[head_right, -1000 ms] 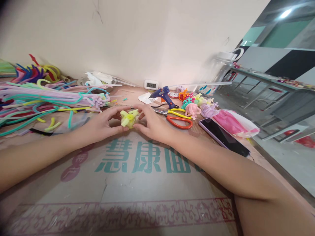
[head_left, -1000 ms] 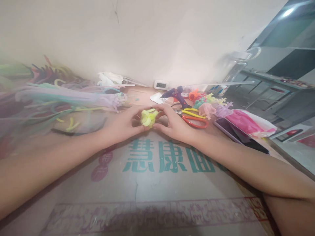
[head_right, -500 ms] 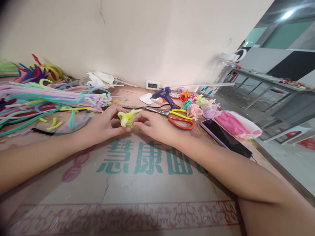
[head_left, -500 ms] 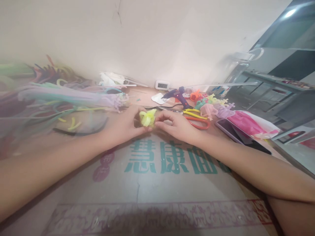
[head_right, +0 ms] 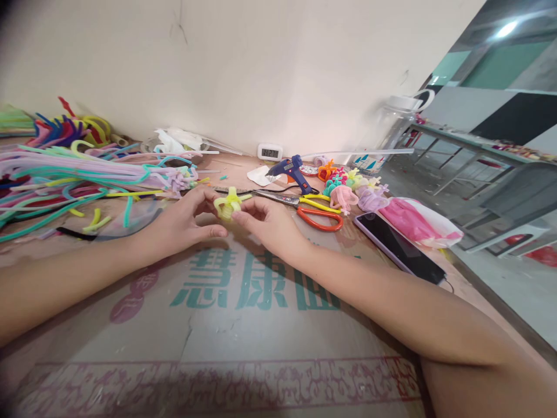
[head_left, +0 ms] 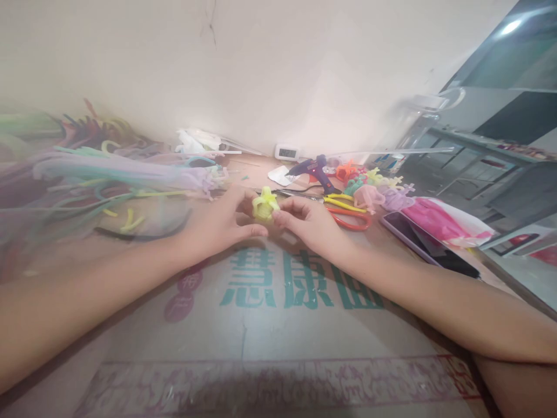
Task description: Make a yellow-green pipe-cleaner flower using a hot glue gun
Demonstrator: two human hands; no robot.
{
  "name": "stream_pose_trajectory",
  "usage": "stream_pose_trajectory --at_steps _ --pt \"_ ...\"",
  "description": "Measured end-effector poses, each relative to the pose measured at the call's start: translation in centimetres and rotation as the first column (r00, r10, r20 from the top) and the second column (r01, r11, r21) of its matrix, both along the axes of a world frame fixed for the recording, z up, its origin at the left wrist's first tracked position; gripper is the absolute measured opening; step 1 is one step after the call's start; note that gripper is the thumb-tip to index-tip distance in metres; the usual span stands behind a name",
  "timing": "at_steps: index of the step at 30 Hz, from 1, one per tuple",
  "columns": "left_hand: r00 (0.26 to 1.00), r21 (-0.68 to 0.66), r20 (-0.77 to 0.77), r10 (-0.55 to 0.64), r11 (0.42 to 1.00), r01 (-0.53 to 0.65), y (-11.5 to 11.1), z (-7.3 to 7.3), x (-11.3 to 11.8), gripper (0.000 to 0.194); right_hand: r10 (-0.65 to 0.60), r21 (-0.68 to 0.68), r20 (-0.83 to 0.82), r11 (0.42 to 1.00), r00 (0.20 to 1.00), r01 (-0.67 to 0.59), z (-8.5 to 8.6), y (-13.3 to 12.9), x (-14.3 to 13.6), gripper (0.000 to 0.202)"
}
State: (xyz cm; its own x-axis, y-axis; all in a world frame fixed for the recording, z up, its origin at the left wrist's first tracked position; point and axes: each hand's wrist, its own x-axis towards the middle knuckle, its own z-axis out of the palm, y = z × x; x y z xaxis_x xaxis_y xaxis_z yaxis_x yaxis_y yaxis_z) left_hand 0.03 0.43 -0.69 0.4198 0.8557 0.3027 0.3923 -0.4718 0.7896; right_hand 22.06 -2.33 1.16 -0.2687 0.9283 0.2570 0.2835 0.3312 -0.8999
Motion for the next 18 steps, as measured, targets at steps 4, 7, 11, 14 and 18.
stream_pose_trajectory --at_steps 4,7,11,14,18 --pt "1.000 0.045 -0.019 0.001 0.999 0.000 0.08 0.20 0.04 0.040 0.046 -0.045 -0.114 0.998 0.992 -0.052 -0.39 0.88 0.46 0.023" --pt "0.997 0.048 0.043 0.059 0.997 -0.061 0.26 0.22 0.03 0.044 0.118 -0.072 -0.199 0.988 0.973 -0.135 -0.66 1.00 0.46 0.027" --pt "0.995 -0.072 0.082 0.048 0.997 -0.042 0.27 0.55 -0.02 0.059 0.208 -0.081 -0.191 0.971 0.959 -0.227 -0.66 0.59 0.34 0.027" --pt "1.000 -0.103 0.017 0.012 0.995 -0.010 0.17 0.94 -0.06 0.050 0.225 -0.062 -0.130 0.970 0.966 -0.234 -0.43 0.36 0.32 0.026" --pt "0.999 -0.102 -0.031 0.011 0.995 -0.014 0.28 0.97 -0.13 0.051 0.206 -0.077 -0.113 0.973 0.972 -0.216 -0.24 0.46 0.35 0.026"
